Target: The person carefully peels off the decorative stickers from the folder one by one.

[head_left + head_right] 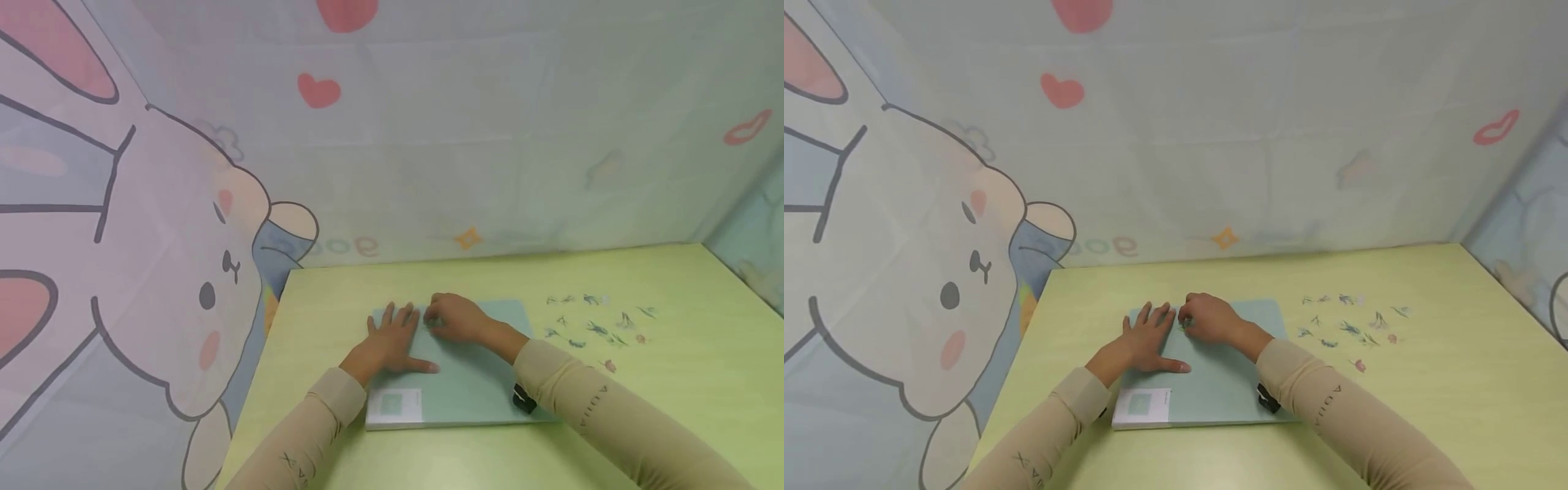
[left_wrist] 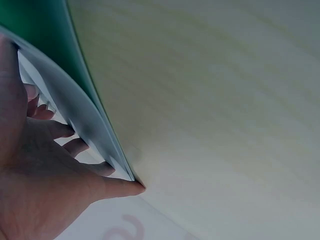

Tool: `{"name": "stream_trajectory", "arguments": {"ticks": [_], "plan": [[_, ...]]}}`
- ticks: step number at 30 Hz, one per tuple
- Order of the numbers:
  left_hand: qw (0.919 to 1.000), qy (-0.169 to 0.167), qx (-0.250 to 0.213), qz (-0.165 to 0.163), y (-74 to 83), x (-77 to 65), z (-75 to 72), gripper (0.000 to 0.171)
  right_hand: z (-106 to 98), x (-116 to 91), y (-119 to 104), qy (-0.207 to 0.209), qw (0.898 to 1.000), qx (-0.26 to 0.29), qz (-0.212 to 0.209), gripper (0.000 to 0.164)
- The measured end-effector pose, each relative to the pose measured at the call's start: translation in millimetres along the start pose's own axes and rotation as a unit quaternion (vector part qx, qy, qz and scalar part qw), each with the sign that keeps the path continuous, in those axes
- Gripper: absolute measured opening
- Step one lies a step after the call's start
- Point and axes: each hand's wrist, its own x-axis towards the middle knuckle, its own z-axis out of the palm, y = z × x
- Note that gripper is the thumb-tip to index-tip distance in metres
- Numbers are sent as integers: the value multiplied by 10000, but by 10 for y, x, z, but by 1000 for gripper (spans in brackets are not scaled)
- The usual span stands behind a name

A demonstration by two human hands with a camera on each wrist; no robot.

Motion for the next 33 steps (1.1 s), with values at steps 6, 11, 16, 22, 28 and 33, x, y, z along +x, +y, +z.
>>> {"name": "stream_trajectory", "arguments": {"ticks": [6,11,16,22,28,33], "plan": [[10000,0,62,-12,11,-7,-9,124,29,19,-8,47,9999,-160,-26,18],[9999,-1,101,-30,10,-2,-15,125,35,16,0,95,9999,-28,24,16],[9999,17,122,-39,10,1,-2,124,34,14,-2,141,9998,108,9,14],[9999,-37,85,-51,21,-25,16,124,61,-10,-8,52,9995,295,-64,7],[9999,-48,106,-55,30,-29,12,124,40,-36,5,113,9987,473,-182,9],[9998,-38,147,-87,42,-37,-25,124,3,-39,51,139,9964,783,-288,14]]}}
